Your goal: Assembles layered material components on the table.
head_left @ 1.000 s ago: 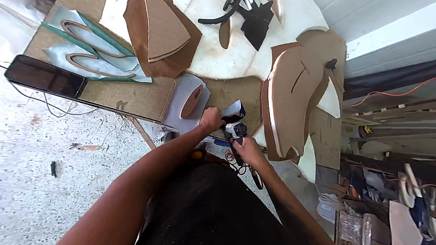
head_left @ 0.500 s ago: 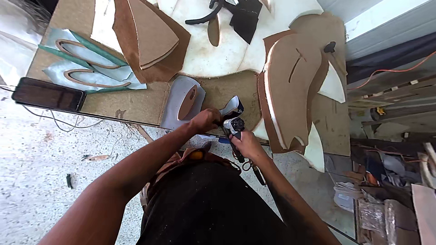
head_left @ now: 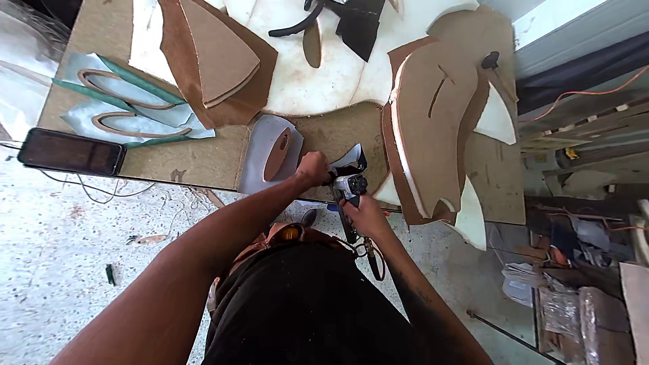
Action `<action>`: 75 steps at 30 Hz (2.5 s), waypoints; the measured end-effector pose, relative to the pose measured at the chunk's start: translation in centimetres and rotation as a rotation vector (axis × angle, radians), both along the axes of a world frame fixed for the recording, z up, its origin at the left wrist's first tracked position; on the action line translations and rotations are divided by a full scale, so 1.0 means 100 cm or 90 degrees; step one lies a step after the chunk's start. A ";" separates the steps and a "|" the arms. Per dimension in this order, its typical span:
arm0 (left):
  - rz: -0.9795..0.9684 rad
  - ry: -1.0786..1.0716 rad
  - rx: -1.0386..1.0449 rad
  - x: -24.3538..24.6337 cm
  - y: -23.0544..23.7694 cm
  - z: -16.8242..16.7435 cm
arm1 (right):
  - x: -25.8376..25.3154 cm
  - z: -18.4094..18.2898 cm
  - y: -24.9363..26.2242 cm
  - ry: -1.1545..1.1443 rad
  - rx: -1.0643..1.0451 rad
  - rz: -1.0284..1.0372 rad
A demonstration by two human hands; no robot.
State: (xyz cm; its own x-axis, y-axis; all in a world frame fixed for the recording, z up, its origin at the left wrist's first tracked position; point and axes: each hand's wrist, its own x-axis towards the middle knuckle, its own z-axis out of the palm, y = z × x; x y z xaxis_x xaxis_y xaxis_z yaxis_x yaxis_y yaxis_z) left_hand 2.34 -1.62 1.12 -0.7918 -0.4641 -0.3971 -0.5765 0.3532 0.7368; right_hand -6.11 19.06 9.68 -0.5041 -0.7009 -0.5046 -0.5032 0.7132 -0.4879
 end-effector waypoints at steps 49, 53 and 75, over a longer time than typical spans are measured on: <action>0.264 0.546 0.429 -0.076 0.031 0.186 | -0.154 0.060 0.018 -0.008 -0.534 -0.069; 0.149 0.506 0.544 -0.107 0.041 0.210 | -0.155 0.079 0.000 -0.118 -0.627 0.041; 0.309 0.567 0.188 -0.097 0.115 0.241 | -0.130 0.126 0.039 -0.463 -0.679 -0.071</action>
State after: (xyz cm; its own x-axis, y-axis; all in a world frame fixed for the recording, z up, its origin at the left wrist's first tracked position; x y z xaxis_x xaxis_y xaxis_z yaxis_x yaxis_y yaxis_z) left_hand -7.32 9.90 25.20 -0.6083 -0.7889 0.0869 0.1833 -0.0330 0.9825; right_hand -19.11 22.93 22.24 -0.4336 -0.8964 0.0922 0.1529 -0.1740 -0.9728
